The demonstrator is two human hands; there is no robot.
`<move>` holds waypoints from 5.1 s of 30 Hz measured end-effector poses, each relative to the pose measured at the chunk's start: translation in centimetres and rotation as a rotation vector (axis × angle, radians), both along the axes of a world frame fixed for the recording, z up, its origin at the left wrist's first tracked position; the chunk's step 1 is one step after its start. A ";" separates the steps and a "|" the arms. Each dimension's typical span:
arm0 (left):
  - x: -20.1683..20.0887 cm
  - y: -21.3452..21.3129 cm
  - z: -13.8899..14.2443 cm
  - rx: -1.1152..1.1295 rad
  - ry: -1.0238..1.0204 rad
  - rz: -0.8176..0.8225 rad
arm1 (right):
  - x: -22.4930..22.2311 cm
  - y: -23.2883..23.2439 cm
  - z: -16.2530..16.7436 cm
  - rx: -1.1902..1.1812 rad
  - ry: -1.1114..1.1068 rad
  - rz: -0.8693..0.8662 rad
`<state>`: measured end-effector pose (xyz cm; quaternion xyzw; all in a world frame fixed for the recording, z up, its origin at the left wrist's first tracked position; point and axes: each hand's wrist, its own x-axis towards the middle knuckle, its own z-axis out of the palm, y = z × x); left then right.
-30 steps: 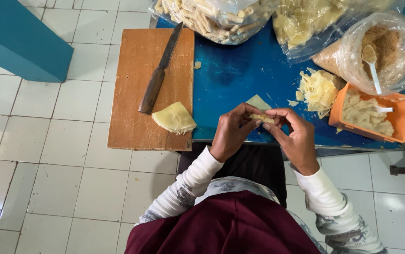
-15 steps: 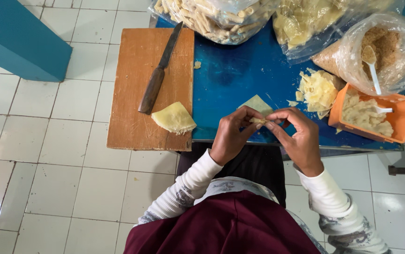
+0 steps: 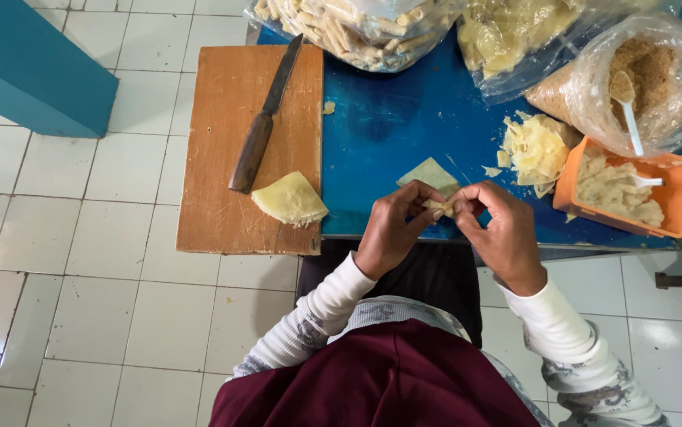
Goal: The person stacks thin folded dough pieces into a diamond pattern on the table, spoons brown sugar from a plastic bag onto a dough piece, folds dough pieces over the filling by hand, and places finished folded pieces into an orange container beside scraps.
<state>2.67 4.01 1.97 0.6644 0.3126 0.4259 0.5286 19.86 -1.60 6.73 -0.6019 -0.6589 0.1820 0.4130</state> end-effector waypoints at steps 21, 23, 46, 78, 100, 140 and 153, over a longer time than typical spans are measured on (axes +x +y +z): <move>1.2 -0.4 -1.3 -0.202 -0.342 -0.222 | 2.5 -2.3 1.1 0.187 -0.412 -0.337; 1.3 -0.6 -1.3 -0.208 -0.340 -0.214 | 2.1 -2.6 1.4 0.253 -0.428 -0.280; 0.9 -0.8 -1.0 -0.234 -0.301 -0.269 | -0.3 -2.8 0.3 0.169 -0.046 -0.053; 0.1 -0.6 -0.6 -0.194 -0.274 -0.287 | 0.5 -2.3 -1.3 -0.028 0.199 -0.051; -0.8 -1.1 0.9 -0.076 -0.214 -0.165 | -0.6 -2.5 -0.5 0.213 -0.145 -0.104; -0.1 2.2 0.1 0.494 0.468 0.437 | -0.1 3.0 -1.8 0.168 -0.314 -0.011; 0.9 2.4 1.5 0.267 0.161 0.136 | 0.8 2.6 -1.2 -0.089 0.081 -0.084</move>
